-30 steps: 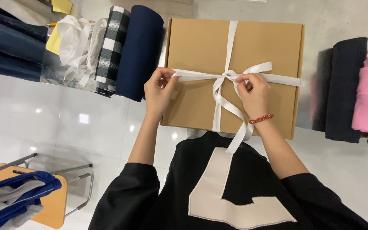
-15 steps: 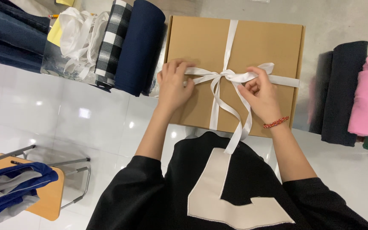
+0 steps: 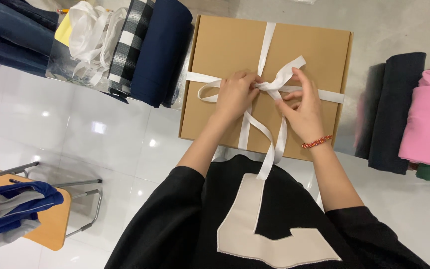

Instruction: The person places a plastic-wrapped item into a cardboard box and closes the lid. They then take a white ribbon, wrap it around the box, tie a knot, and form a decorative bow. Finally, they write on a yellow sticky note attached to the box using a pencil.

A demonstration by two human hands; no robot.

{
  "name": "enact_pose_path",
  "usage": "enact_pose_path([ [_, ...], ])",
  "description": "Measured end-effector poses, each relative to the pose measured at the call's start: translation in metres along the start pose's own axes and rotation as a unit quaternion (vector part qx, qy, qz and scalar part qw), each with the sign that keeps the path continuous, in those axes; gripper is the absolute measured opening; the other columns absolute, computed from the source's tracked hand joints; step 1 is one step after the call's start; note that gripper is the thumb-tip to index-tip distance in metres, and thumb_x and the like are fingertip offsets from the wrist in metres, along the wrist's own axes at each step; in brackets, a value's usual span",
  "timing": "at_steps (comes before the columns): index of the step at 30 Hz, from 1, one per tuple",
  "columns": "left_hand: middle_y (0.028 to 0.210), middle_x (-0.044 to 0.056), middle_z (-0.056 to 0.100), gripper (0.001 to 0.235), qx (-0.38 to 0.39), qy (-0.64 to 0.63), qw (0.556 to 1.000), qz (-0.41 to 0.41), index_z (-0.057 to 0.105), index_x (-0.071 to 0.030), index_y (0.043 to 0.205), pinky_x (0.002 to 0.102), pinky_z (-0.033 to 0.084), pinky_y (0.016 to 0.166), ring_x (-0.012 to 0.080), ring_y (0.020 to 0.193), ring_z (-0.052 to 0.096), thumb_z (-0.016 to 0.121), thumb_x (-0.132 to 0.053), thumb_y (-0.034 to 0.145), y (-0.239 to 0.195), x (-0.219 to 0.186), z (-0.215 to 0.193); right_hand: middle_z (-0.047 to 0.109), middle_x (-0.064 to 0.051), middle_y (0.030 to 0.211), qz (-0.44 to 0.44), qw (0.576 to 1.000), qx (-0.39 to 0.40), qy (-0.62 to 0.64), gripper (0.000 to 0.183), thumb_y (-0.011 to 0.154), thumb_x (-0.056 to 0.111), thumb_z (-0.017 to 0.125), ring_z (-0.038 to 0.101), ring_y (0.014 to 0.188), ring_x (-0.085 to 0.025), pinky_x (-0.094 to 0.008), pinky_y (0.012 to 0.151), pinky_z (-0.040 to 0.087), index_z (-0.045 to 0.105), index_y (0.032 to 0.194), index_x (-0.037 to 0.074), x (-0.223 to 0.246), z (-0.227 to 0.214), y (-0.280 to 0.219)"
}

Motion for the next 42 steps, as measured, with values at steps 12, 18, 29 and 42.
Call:
enact_pose_path([
  [12, 0.1, 0.005, 0.069, 0.03, -0.012, -0.056, 0.998, -0.016, 0.073, -0.019, 0.113, 0.049, 0.063, 0.085, 0.034, 0.098, 0.077, 0.074, -0.003, 0.087, -0.033, 0.024, -0.024, 0.049, -0.018, 0.138, -0.033, 0.998, -0.051, -0.029, 0.065, 0.092, -0.014, 0.066, 0.071, 0.088, -0.03, -0.037, 0.075, 0.061, 0.054, 0.153, 0.007, -0.033, -0.011, 0.01],
  [18, 0.102, 0.007, 0.065, 0.021, -0.1, -0.133, 0.985, -0.039, 0.073, -0.014, 0.114, 0.043, 0.064, 0.084, 0.0306, 0.101, 0.076, 0.08, -0.021, 0.096, -0.056, 0.027, -0.054, 0.042, -0.006, 0.138, -0.109, 0.977, -0.062, -0.17, 0.058, 0.088, 0.008, 0.088, 0.056, 0.124, -0.032, -0.046, 0.107, 0.046, 0.069, 0.141, 0.019, -0.011, -0.011, 0.017],
  [29, 0.113, 0.006, 0.053, 0.029, -0.291, -0.119, 0.941, -0.126, 0.066, -0.013, 0.125, 0.042, 0.06, 0.091, 0.0266, 0.101, 0.065, 0.074, -0.005, 0.099, -0.098, 0.048, -0.08, 0.048, -0.011, 0.151, -0.216, 0.965, -0.038, -0.144, 0.031, 0.099, -0.001, 0.071, 0.048, 0.135, -0.041, -0.056, 0.113, 0.039, 0.074, 0.126, 0.012, 0.009, -0.005, 0.042],
  [42, 0.116, -0.001, 0.066, 0.014, -0.306, -0.292, 0.878, -0.224, 0.078, -0.022, 0.113, 0.031, 0.06, 0.077, 0.0187, 0.089, 0.072, 0.068, -0.017, 0.104, -0.145, 0.122, -0.107, 0.08, 0.001, 0.108, -0.243, 0.965, 0.096, 0.006, 0.032, 0.096, -0.005, 0.064, 0.076, 0.103, -0.022, -0.035, 0.093, 0.058, 0.082, 0.106, 0.019, 0.097, 0.148, 0.01],
])
Point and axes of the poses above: each hand's wrist, its own y-axis towards the middle knuckle, its own z-axis out of the palm, x = y × z, the point moved 5 cm from there along y, towards the middle knuckle
